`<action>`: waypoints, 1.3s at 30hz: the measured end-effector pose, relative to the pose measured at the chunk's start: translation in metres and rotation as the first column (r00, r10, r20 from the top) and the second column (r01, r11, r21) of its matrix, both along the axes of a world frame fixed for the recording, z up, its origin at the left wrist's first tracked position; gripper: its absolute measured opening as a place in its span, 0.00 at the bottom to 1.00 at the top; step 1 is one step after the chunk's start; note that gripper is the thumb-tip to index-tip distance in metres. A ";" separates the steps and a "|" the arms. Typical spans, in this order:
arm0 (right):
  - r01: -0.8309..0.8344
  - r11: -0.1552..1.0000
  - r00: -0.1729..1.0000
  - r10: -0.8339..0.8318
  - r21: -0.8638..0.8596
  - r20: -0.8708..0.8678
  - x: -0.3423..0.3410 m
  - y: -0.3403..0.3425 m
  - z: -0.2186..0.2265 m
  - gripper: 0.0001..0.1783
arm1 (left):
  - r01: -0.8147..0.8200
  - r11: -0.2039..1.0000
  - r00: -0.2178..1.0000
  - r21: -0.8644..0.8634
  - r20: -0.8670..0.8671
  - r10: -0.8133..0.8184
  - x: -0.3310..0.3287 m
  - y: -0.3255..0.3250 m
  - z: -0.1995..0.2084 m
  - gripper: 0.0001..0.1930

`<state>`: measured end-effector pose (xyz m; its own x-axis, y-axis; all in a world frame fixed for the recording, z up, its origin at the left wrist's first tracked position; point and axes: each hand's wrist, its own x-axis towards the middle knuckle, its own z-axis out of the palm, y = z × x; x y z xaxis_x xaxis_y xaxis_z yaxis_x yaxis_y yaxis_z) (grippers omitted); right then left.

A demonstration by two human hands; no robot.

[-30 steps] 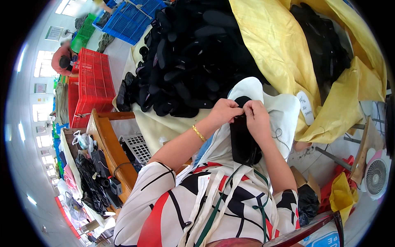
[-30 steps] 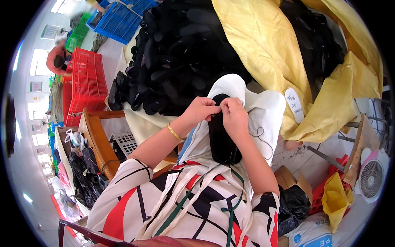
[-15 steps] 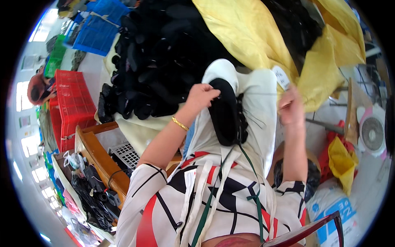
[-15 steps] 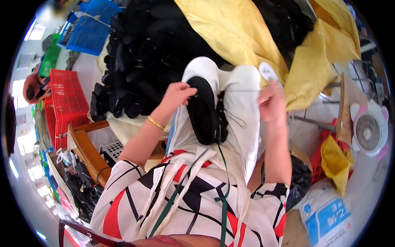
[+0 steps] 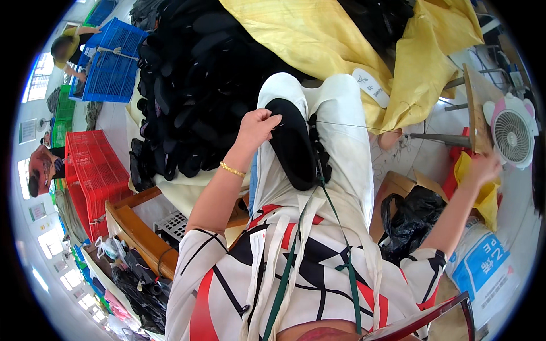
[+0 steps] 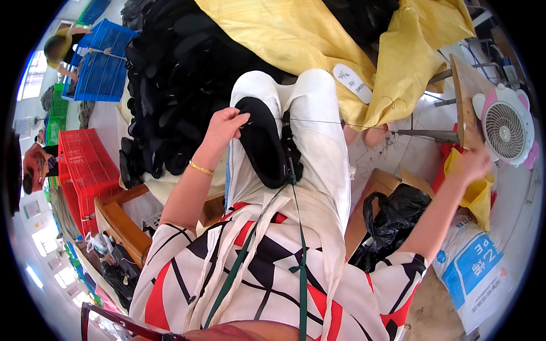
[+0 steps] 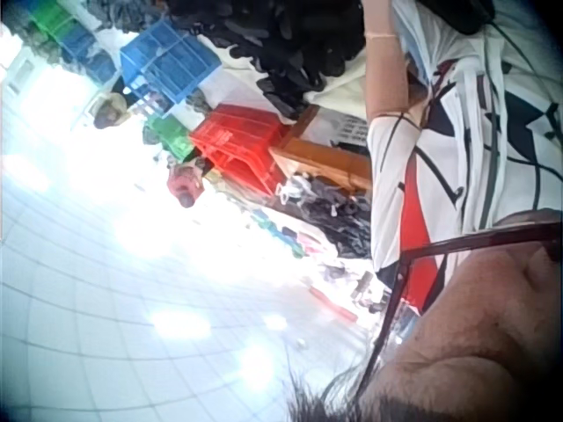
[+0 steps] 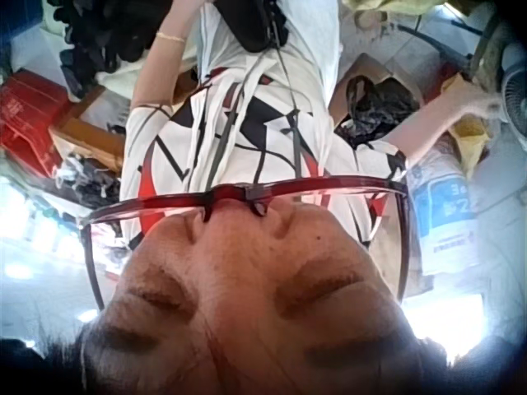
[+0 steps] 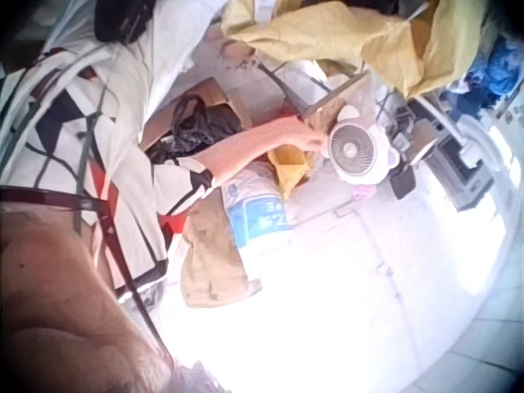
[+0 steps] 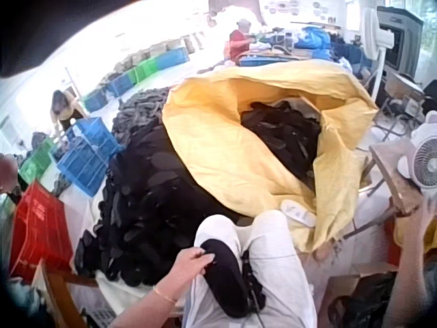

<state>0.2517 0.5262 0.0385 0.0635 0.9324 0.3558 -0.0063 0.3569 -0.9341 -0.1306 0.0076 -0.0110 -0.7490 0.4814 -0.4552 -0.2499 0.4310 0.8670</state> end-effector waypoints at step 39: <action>-0.945 0.034 0.297 0.507 -0.326 -0.809 -0.273 -0.382 0.015 0.11 | 0.112 0.771 -0.005 -0.627 -0.776 -0.631 -0.010 0.006 0.016 0.15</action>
